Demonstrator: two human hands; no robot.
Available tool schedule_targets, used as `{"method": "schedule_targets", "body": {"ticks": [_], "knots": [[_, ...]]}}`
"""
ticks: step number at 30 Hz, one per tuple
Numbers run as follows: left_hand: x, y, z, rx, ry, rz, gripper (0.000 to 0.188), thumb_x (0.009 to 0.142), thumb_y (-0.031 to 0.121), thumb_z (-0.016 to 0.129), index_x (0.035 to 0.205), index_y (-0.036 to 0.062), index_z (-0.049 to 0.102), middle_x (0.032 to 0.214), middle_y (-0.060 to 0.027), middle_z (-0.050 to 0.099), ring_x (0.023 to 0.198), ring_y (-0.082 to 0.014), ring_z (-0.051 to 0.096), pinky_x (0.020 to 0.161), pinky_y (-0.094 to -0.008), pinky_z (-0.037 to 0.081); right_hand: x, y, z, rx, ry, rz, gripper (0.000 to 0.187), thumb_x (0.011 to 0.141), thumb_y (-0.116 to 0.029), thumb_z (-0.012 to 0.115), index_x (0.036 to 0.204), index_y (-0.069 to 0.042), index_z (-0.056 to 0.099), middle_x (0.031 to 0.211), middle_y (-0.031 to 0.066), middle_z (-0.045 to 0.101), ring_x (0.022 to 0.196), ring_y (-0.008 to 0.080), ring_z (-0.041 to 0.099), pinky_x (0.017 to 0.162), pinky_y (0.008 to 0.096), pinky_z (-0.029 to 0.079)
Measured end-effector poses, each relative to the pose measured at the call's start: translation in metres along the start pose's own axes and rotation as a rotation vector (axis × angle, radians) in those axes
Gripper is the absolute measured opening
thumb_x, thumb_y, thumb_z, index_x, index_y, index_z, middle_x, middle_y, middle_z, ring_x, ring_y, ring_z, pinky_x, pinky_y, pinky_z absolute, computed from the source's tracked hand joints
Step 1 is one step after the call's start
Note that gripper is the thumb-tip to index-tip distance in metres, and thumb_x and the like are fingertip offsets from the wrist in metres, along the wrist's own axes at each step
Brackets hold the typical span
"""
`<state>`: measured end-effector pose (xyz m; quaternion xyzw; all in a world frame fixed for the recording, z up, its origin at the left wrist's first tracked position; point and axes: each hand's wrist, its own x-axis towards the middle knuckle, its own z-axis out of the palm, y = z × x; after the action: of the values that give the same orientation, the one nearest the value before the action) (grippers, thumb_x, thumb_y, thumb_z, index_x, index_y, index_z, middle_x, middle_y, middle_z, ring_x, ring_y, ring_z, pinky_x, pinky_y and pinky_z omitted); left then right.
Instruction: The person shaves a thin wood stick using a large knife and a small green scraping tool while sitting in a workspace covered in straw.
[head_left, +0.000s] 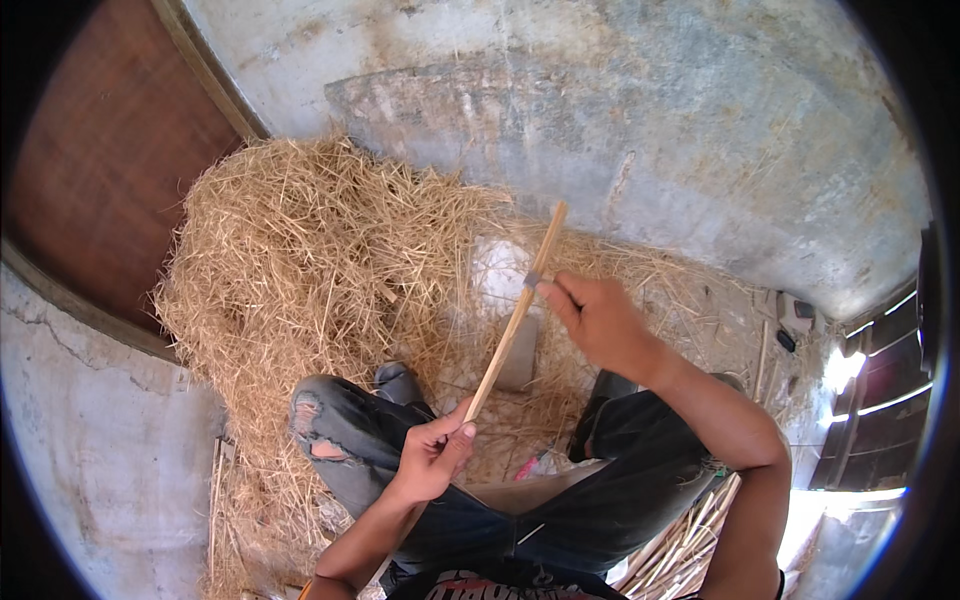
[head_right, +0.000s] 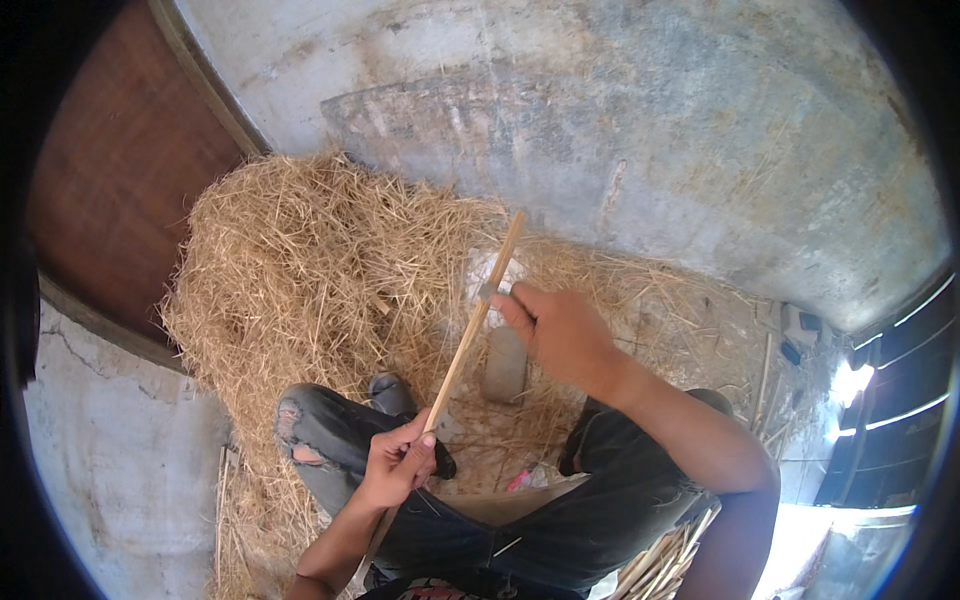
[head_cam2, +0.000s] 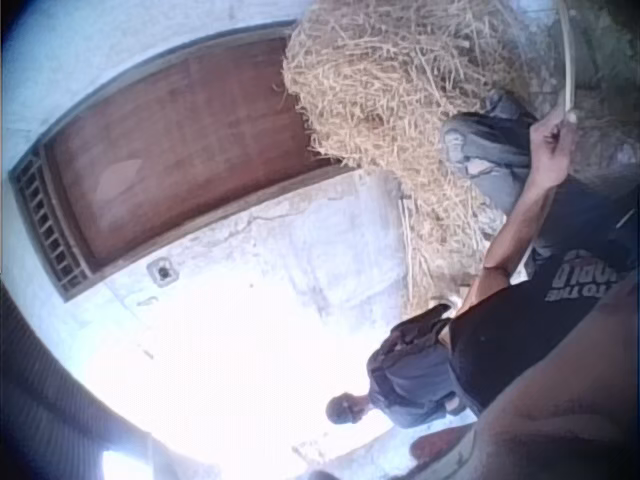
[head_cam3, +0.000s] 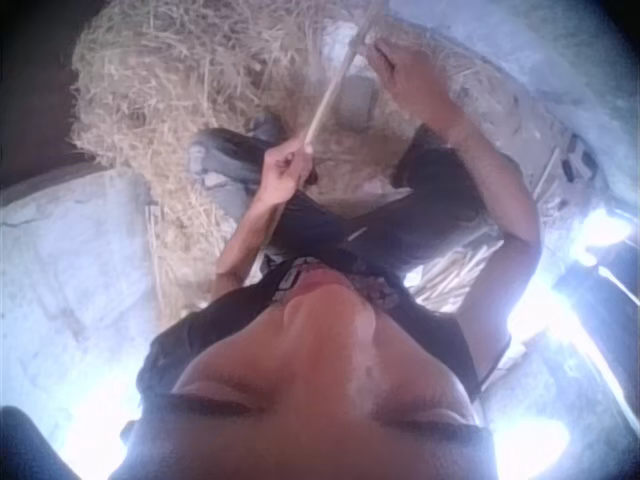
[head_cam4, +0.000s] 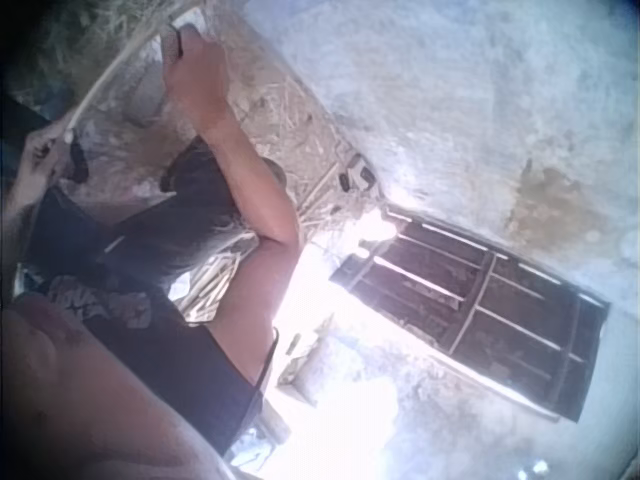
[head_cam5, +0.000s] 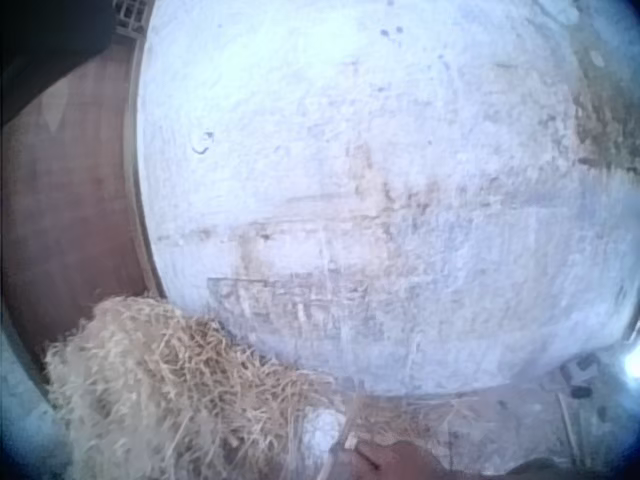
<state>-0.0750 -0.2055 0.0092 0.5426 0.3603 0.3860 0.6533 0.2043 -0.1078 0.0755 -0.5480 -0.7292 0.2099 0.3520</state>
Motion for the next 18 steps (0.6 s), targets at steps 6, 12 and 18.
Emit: {"method": "schedule_targets", "body": {"ticks": [6,12,18], "knots": [[-0.003,0.001,-0.001,-0.068,0.0,-0.063,0.044,0.104,0.009,0.053,0.148,0.0111,0.047,0.058,0.0051,0.042,0.048,-0.0034,0.034,0.045,-0.0227,0.031,0.0,0.001,0.004,-0.006,0.064,-0.005,0.038,0.102,-0.029,0.058,0.077,0.0,0.051,0.061,0.0213,0.047,0.051,0.0368,0.041,0.049,0.0423,0.038],[-0.007,0.0,-0.005,-0.094,-0.033,-0.014,0.045,0.105,0.01,0.05,0.15,0.0121,0.045,0.056,0.0039,0.04,0.045,-0.0045,0.033,0.042,-0.0234,0.03,0.002,-0.002,0.004,0.045,0.016,0.069,0.039,0.101,-0.035,0.057,0.08,-0.002,0.058,0.062,0.0228,0.055,0.056,0.0435,0.052,0.051,0.0468,0.04],[0.003,0.007,-0.003,-0.092,0.008,-0.068,0.044,0.105,0.011,0.051,0.148,0.0055,0.045,0.057,0.0044,0.042,0.046,-0.0037,0.034,0.043,-0.023,0.031,-0.007,-0.007,0.001,0.299,-0.355,-0.04,0.04,0.103,-0.032,0.055,0.079,0.0,0.057,0.057,0.0156,0.043,0.05,0.019,0.042,0.052,0.0357,0.037]]}}
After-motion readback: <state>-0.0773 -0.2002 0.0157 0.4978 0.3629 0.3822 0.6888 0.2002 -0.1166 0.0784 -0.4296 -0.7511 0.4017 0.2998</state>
